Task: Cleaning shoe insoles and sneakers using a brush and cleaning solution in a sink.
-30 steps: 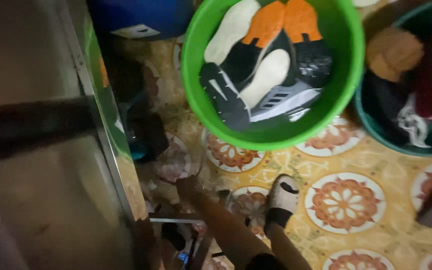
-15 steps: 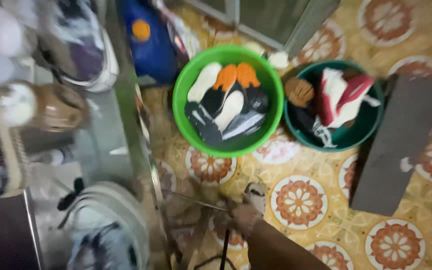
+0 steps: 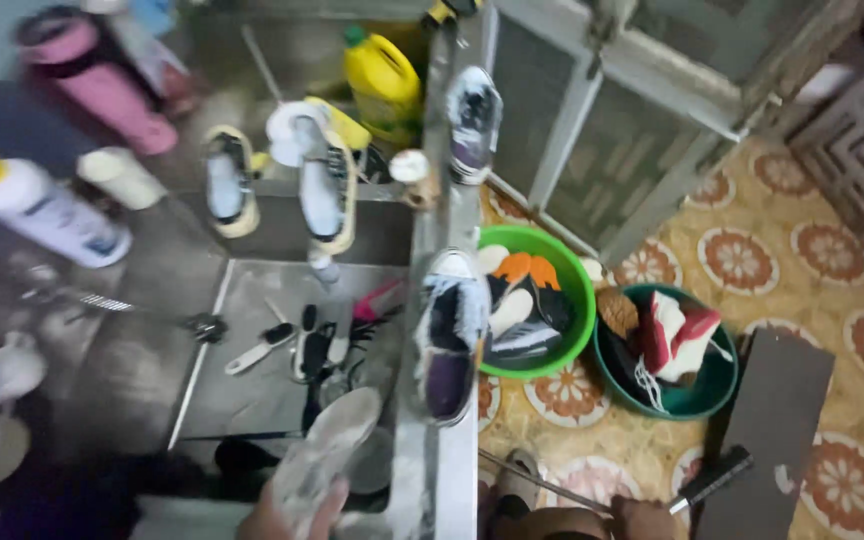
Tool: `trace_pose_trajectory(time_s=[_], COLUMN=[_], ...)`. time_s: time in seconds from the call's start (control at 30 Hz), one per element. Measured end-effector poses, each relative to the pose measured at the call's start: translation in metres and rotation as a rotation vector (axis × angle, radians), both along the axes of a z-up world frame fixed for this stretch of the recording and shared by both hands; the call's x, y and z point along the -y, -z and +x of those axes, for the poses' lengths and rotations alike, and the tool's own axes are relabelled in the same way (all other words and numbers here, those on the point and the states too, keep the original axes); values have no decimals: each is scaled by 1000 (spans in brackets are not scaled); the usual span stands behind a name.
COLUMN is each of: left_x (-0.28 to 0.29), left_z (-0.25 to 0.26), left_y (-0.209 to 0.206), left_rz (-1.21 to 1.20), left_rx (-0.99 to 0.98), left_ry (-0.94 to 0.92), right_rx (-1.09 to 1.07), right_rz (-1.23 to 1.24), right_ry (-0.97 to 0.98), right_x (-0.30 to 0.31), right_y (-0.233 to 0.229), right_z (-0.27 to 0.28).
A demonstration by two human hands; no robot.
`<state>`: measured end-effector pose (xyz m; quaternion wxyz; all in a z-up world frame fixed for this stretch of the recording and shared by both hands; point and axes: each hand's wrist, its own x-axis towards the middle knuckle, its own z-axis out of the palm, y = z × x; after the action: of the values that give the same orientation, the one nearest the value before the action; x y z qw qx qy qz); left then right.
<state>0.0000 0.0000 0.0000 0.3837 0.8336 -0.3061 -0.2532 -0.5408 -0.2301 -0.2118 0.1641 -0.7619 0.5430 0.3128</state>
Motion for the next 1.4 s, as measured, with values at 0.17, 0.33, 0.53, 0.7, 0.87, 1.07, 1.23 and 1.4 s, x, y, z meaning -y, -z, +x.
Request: trace_pose_trajectory(time_s=[0.17, 0.33, 0.53, 0.7, 0.87, 1.07, 1.23, 1.4], left_x=[42, 35, 27, 24, 18, 14, 20, 15], left_z=[-29, -34, 6, 19, 16, 19, 19, 17], left_y=[-100, -108, -98, -96, -101, -101, -109, -108], left_rz=[-76, -284, -614, -711, -726, -714, -654, -613], left_rx=[107, -169, -120, -212, -280, -204, -48, 44], left_ry=[-85, -153, -27, -50, -27, -3, 26, 36], right_rx=[-146, 158, 363, 1021, 1467, 1566, 1482, 975], right_rz=[96, 175, 501, 980, 1059, 651, 143, -777], right_ry=[-19, 25, 409, 706, 737, 863, 674, -190], right_x=[-50, -102, -156, -171, -161, -149, -138, -146], right_y=[-66, -124, -325, -356, -358, -383, -362, -395], right_z=[-8, -13, 97, 133, 172, 229, 247, 274])
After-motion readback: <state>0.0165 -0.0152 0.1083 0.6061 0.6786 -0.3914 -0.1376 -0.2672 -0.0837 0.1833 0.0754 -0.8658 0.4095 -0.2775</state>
